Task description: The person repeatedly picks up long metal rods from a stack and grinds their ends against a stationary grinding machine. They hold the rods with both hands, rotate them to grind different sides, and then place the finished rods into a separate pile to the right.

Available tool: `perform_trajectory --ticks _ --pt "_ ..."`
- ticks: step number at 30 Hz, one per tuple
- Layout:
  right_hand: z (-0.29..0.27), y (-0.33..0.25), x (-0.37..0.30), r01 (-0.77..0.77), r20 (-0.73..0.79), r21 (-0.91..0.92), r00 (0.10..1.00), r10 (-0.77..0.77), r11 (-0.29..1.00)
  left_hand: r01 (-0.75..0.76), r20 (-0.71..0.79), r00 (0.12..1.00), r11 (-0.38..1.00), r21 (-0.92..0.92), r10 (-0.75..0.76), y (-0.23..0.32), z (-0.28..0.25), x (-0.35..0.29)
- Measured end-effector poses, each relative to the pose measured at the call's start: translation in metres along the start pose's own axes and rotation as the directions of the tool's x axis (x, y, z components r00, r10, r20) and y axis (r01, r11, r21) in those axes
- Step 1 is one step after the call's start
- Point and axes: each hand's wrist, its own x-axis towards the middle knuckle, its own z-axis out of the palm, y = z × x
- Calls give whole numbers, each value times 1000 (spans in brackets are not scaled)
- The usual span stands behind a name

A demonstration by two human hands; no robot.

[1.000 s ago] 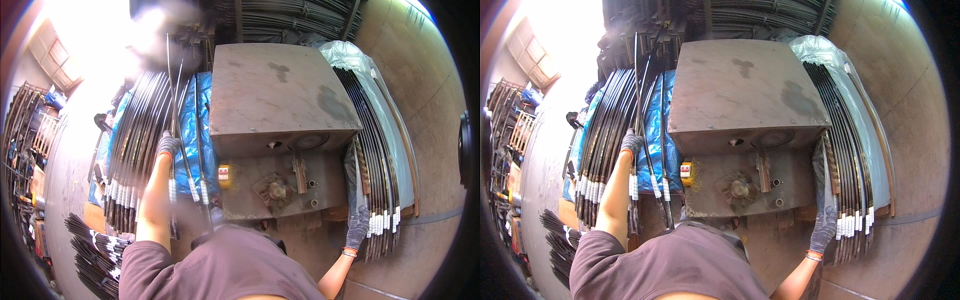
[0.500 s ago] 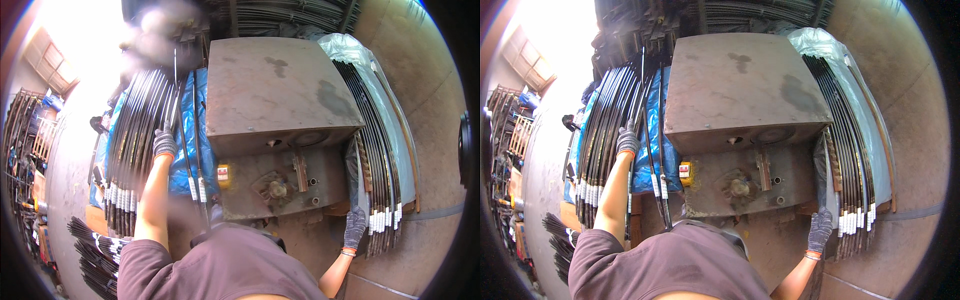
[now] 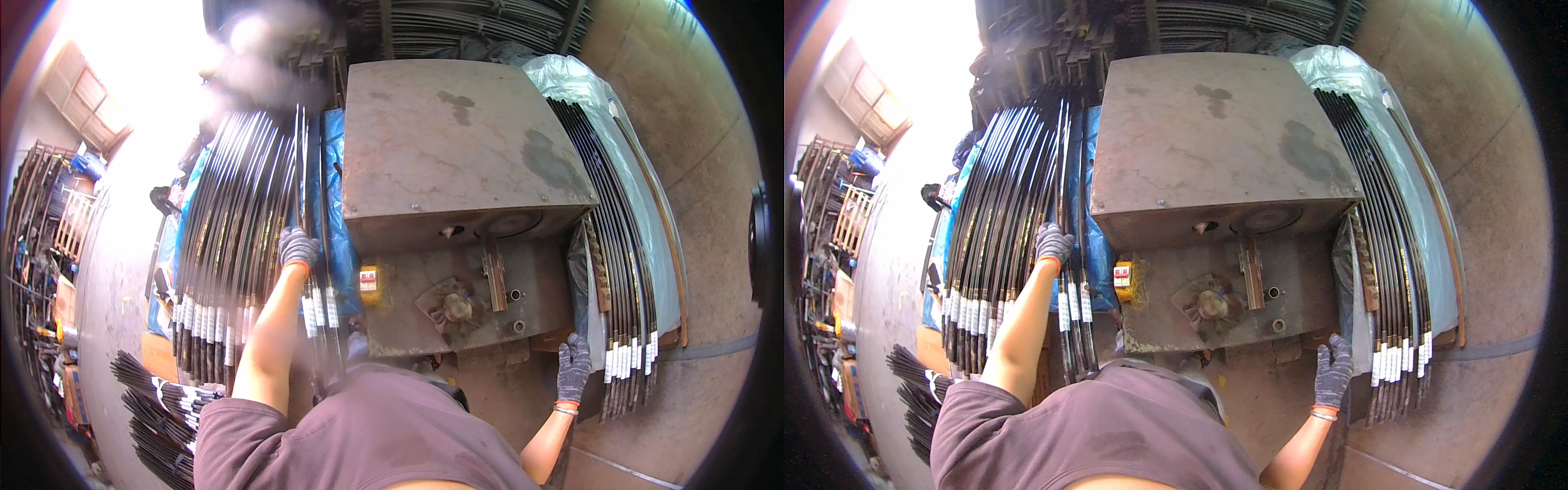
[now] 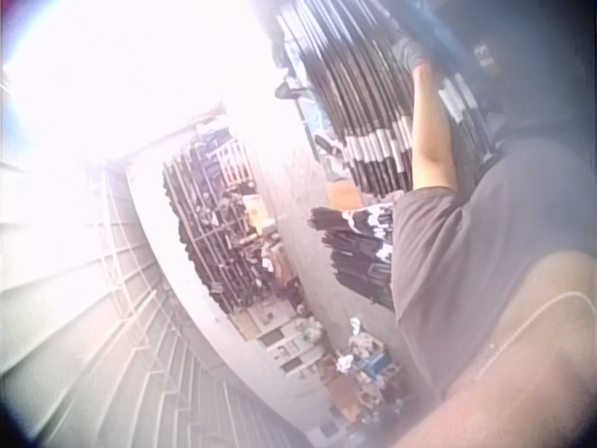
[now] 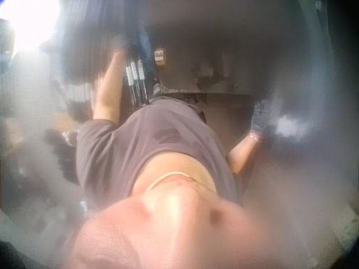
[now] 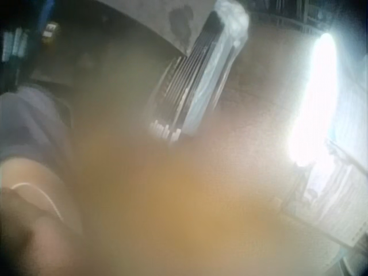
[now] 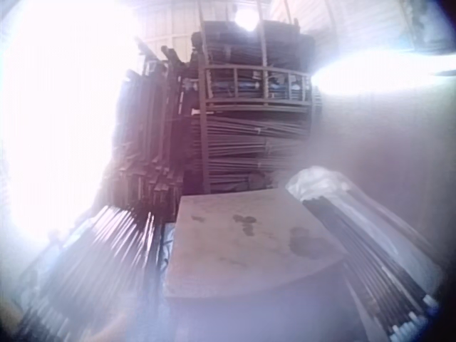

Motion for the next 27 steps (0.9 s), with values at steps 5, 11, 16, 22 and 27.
perform_trajectory --ticks 5,11,16,22,27 --pt "1 -15 -5 -13 -28 13 1000 13 1000 -42 90 996 989 141 29 36 -7 -27" --pt "-3 7 -12 26 -12 18 1000 -26 999 -90 118 991 960 266 61 42 5 -16" --pt "-13 -4 -23 -38 -18 1 999 38 999 25 92 995 987 162 -40 -2 -13 6" --pt "-8 4 -22 -7 17 -2 1000 7 1000 482 339 854 356 -801 -395 -63 -17 45" --pt "13 -44 -10 106 99 -5 989 -105 994 -312 -360 908 918 -243 214 -19 -118 15"
